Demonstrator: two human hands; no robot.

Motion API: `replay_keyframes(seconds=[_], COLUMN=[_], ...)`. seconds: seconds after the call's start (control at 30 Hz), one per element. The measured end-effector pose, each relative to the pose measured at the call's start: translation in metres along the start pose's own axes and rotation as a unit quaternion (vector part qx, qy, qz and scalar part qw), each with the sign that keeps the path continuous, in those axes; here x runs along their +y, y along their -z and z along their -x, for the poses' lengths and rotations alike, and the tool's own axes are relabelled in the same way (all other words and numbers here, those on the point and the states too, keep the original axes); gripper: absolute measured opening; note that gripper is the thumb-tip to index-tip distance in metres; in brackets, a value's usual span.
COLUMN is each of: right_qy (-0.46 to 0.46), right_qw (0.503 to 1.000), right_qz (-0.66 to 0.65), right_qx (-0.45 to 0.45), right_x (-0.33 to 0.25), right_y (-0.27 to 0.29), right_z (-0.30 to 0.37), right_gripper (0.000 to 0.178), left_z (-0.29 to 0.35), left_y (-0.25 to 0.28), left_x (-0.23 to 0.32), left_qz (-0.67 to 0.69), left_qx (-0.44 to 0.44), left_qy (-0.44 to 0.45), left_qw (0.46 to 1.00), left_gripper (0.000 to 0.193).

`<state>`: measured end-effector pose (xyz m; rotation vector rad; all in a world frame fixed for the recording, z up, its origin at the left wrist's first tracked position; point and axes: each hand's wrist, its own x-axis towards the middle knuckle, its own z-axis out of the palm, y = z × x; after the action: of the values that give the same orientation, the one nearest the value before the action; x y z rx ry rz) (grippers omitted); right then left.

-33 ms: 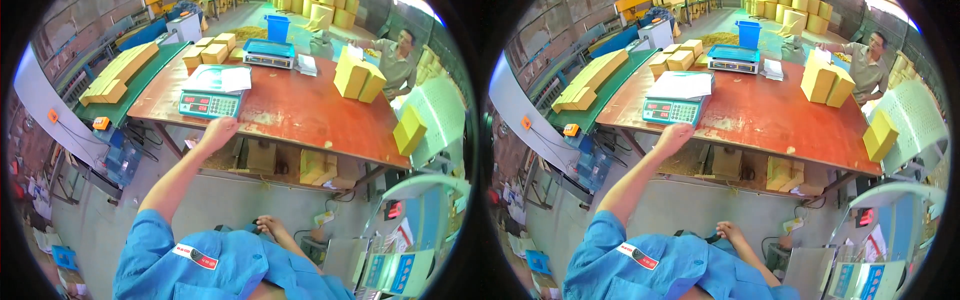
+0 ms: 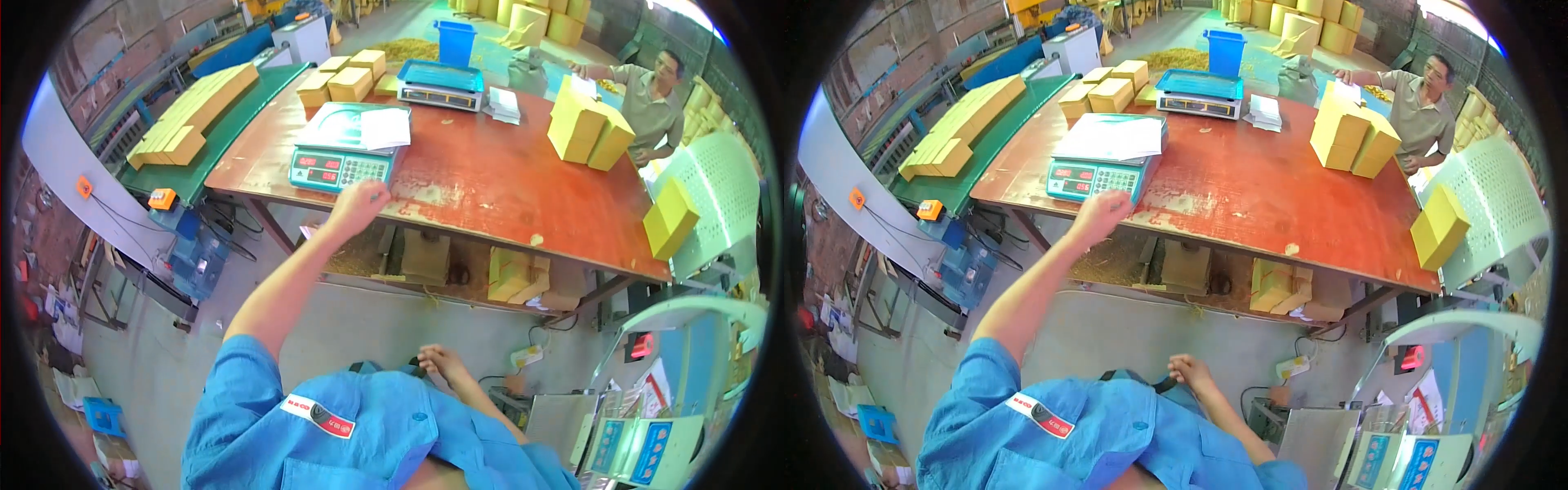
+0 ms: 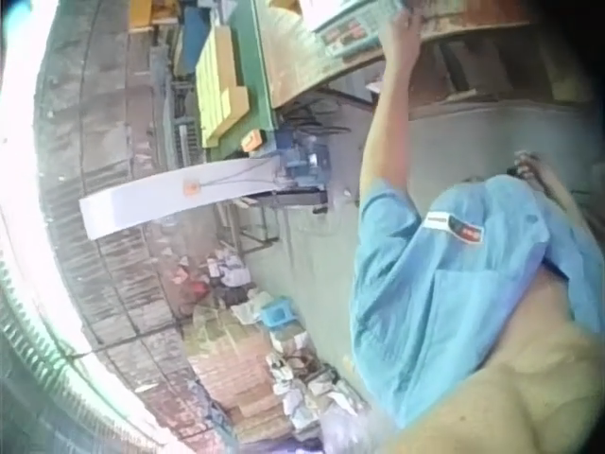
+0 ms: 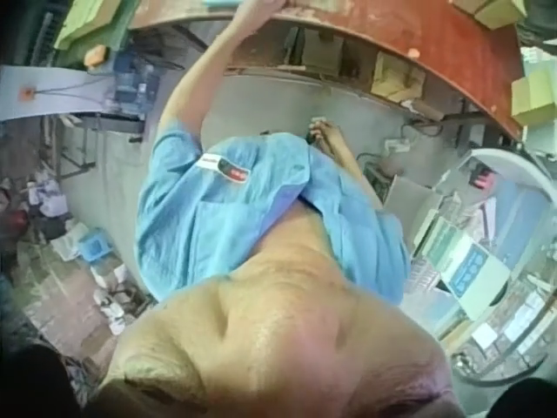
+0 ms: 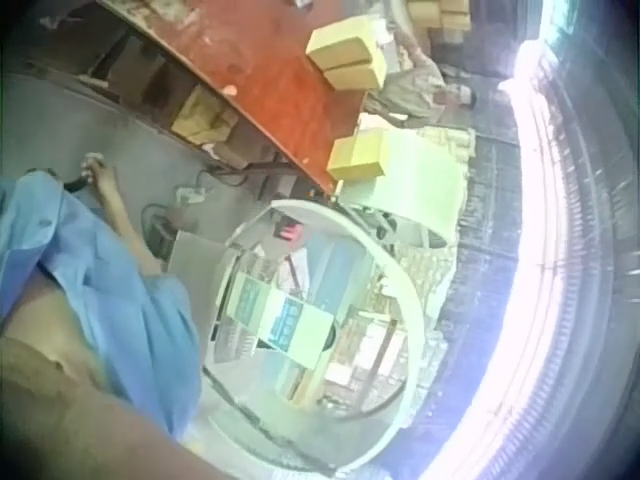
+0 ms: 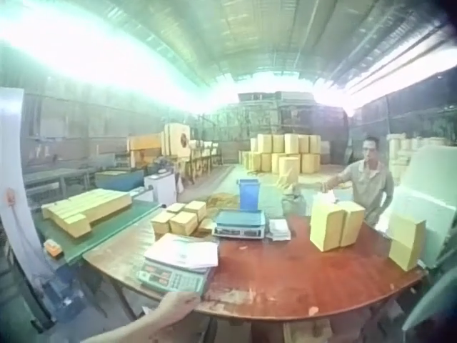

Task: Stack, weigh, and bundle stacks of yellow paper using a banding machine in a paper mill or warehouse.

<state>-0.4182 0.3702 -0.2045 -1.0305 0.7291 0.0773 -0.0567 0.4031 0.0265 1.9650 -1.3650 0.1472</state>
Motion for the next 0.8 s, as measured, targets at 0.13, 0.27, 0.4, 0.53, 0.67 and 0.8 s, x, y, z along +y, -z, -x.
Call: replay_keyframes(seconds=[0.13,0.27,0.4,0.53,0.67,0.8], right_qy=[0.061,0.136,0.165,0.165,0.253,0.381], right_qw=[0.992,0.984,0.981,0.982,0.967,0.904], right_qz=[0.105,0.092,0.065,0.032,0.031,0.139], right_qx=[-0.041,-0.074,-0.080,-0.085,-0.028,0.135], right_x=[-0.116,-0.223,-0.300,-0.343,-0.379,-0.421], right_y=[-0.009,-0.032,-0.047,-0.068,-0.076,-0.059], right_z=[-0.043,-0.079,-0.115,-0.154,-0.205,-0.276], right_gripper=[0.029,0.028,0.028,0.028,0.025,0.024], left_z=[-0.088,-0.157,-0.196,-0.211,-0.207,-0.210], left_y=[-0.012,-0.036,-0.067,-0.075,-0.077,-0.074], left_x=[-0.041,-0.110,-0.132,-0.141,-0.145,-0.137], left_qz=[-0.023,-0.144,-0.198,-0.216,-0.230,-0.233], left_qx=[0.003,0.088,0.061,-0.023,-0.047,-0.050], left_qy=[0.031,0.008,0.115,0.164,0.157,0.155], left_qw=[0.999,0.986,0.972,0.962,0.959,0.959], left_gripper=[0.019,0.038,0.075,0.082,0.076,0.072])
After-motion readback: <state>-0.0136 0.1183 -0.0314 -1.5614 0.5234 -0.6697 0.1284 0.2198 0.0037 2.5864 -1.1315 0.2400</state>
